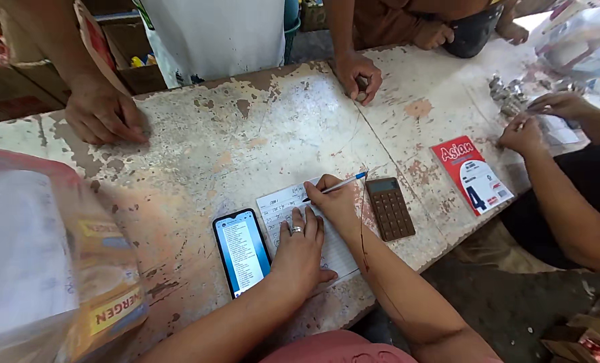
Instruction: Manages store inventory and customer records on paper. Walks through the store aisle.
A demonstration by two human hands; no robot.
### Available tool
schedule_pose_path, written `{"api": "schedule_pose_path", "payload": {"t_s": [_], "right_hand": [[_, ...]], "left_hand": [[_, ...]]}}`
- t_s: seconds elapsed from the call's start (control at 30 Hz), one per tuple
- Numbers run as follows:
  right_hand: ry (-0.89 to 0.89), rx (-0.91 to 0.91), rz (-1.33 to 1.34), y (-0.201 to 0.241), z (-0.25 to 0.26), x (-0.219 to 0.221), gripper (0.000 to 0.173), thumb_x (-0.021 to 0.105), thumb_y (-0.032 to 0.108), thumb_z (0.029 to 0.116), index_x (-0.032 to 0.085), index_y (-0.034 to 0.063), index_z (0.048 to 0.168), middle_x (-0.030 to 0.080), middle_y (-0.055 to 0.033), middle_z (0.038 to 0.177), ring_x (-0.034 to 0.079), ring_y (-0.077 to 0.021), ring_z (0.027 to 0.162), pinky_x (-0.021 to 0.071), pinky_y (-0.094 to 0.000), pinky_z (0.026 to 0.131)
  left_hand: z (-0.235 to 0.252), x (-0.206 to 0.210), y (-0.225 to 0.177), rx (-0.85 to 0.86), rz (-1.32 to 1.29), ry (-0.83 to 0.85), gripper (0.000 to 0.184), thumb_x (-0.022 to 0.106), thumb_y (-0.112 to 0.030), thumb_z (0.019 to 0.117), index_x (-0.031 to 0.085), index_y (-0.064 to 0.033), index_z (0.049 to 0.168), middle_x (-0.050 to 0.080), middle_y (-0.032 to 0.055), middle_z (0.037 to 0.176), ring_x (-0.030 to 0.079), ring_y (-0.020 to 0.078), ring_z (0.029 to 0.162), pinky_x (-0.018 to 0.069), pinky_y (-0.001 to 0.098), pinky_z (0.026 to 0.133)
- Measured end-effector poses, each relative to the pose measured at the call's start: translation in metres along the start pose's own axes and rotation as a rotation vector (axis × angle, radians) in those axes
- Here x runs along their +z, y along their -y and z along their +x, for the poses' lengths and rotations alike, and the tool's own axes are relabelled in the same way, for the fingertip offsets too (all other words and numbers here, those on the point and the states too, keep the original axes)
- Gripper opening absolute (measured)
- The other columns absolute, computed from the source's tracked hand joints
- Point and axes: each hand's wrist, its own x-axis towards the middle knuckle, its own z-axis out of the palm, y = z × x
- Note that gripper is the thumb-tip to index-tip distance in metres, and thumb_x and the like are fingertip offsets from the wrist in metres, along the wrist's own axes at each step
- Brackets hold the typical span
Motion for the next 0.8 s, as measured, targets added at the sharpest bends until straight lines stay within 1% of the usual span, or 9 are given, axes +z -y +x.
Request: {"api": "schedule_pose_path", "payload": {"t_s": [0.07,0.13,0.27,0.4,0.47,0.53,0.6,0.67,0.8], "right_hand": [[0.003,0.009,-0.02,0.0,-0.001,0.001,0.032,0.072,0.009,0.0921,0.054,0.0076,0.065,0.051,0.001,0.053,0.045,-0.0032,0.044,0.0358,-0.0196,0.043],[0.027,0.024,-0.041,-0.003,-0.003,-0.001,0.033,0.071,0.012,0.0922,0.053,0.009,0.064,0.049,-0.0012,0.051,0.042,-0.0068,0.041,0.0322,-0.0224,0.04],[0.025,0.065,-0.085,-0.002,-0.004,-0.003,0.033,0.07,0.016,0.0925,0.052,0.0107,0.064,0.047,-0.0023,0.051,0.039,-0.0096,0.039,0.0289,-0.0245,0.038],[0.002,0.07,-0.055,0.003,0.001,-0.004,0.033,0.07,0.009,0.0903,0.053,0.0098,0.063,0.049,0.0001,0.051,0.043,-0.0054,0.041,0.0327,-0.0217,0.041],[-0.023,0.082,-0.023,0.0,0.003,-0.006,0.031,0.069,0.011,0.0923,0.053,0.0094,0.066,0.051,0.0006,0.053,0.045,-0.0046,0.043,0.0362,-0.0205,0.043],[-0.06,0.045,-0.012,-0.008,0.01,-0.006,0.03,0.069,0.009,0.0901,0.053,0.0103,0.065,0.052,0.0058,0.054,0.048,0.001,0.047,0.0401,-0.0174,0.046],[-0.048,0.022,-0.01,-0.006,0.009,-0.006,0.031,0.07,0.006,0.0897,0.053,0.0097,0.064,0.052,0.0055,0.053,0.048,0.0013,0.046,0.0398,-0.0167,0.045],[-0.037,0.009,-0.033,-0.001,0.004,-0.005,0.031,0.071,0.006,0.0904,0.055,0.0084,0.064,0.051,0.0026,0.052,0.046,-0.001,0.044,0.0369,-0.0178,0.043],[-0.025,0.006,-0.084,-0.001,0.002,-0.003,0.032,0.07,0.006,0.0903,0.052,0.0086,0.063,0.048,0.0016,0.052,0.042,-0.003,0.043,0.033,-0.02,0.042]], "left_hand": [[0.001,0.0,0.0,-0.003,0.003,0.005,0.117,0.062,-0.073,0.0851,0.014,0.0025,0.161,0.008,0.0279,0.168,0.016,0.0487,0.154,0.027,0.0649,0.117],[0.001,0.0,0.0,-0.003,0.008,0.006,0.117,0.061,-0.073,0.0855,0.014,0.0027,0.161,0.008,0.0284,0.168,0.016,0.049,0.153,0.0273,0.065,0.117],[0.001,0.001,0.0,-0.002,0.027,0.009,0.118,0.06,-0.074,0.0853,0.014,0.0029,0.161,0.009,0.0281,0.168,0.017,0.0487,0.153,0.0284,0.064,0.117],[0.001,0.0,0.0,0.001,0.039,0.003,0.119,0.06,-0.075,0.0848,0.013,0.0024,0.161,0.007,0.0275,0.168,0.017,0.0489,0.153,0.0291,0.0634,0.117],[0.002,0.0,0.0,0.003,0.037,0.003,0.119,0.06,-0.075,0.0845,0.012,0.0015,0.162,0.006,0.0269,0.169,0.018,0.0488,0.153,0.0291,0.0634,0.117],[0.002,0.001,0.001,0.004,0.033,0.002,0.12,0.061,-0.075,0.0839,0.011,0.0007,0.162,0.005,0.0264,0.169,0.017,0.0483,0.153,0.029,0.0631,0.117],[0.002,0.001,0.001,0.001,0.03,0.003,0.12,0.061,-0.075,0.0837,0.011,-0.0002,0.163,0.006,0.0264,0.169,0.017,0.0477,0.154,0.0288,0.0623,0.117],[0.002,0.001,0.002,0.008,0.028,-0.016,0.119,0.061,-0.076,0.0832,0.014,-0.0004,0.162,0.01,0.0264,0.169,0.018,0.0465,0.154,0.0292,0.0612,0.116],[0.003,0.005,0.005,0.029,0.003,-0.053,0.118,0.063,-0.075,0.0825,0.018,0.001,0.161,0.011,0.0273,0.168,0.015,0.0442,0.155,0.0214,0.0591,0.121]]}}
